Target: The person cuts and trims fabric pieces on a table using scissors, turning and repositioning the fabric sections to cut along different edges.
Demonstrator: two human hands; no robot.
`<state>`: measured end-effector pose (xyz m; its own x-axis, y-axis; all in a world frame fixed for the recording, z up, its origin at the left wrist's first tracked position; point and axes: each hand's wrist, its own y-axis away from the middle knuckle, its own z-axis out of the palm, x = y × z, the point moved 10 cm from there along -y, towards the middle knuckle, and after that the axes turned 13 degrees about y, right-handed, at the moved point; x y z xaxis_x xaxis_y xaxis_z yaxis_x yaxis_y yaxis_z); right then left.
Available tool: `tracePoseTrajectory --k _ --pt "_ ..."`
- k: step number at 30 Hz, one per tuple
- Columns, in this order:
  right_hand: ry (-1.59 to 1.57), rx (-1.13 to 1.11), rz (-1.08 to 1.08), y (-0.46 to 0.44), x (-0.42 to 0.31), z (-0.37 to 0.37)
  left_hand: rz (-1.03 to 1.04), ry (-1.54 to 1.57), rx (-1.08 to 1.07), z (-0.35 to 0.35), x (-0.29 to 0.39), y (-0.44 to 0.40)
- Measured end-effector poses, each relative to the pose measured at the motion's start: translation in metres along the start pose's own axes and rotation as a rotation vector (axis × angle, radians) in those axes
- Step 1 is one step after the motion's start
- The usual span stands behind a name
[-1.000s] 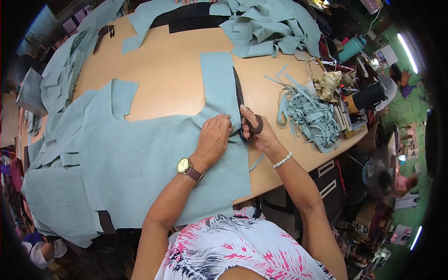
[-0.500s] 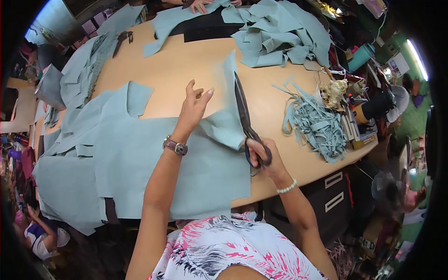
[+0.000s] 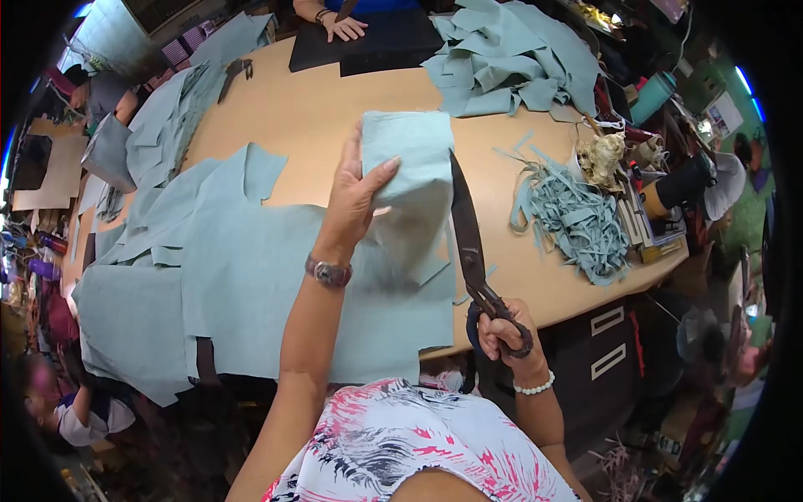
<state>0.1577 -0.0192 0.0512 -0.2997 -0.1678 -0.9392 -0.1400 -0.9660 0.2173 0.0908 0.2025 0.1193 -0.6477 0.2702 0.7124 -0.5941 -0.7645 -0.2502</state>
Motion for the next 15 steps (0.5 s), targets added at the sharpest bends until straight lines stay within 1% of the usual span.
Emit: tracePoseTrajectory --k 1,4,7,10,13,15 --pt "0.005 0.000 0.008 0.002 0.003 0.001 0.021 -0.033 -0.032 0.006 0.009 0.007" --pt "0.040 -0.011 0.032 0.009 0.014 0.007 0.251 -0.185 0.026 0.013 0.035 0.029" --pt "0.091 -0.026 0.068 0.011 0.027 0.014 0.023 -0.515 -0.004 0.002 0.024 0.041" --pt "0.095 -0.010 0.039 0.013 0.033 0.018 0.060 -0.414 0.094 0.005 0.030 0.053" --pt "0.050 -0.028 0.026 0.016 0.035 0.018 0.165 -0.582 0.051 0.015 0.039 0.058" --pt "0.011 -0.044 0.010 0.016 0.035 0.019 0.197 -0.689 0.024 0.025 0.045 0.061"
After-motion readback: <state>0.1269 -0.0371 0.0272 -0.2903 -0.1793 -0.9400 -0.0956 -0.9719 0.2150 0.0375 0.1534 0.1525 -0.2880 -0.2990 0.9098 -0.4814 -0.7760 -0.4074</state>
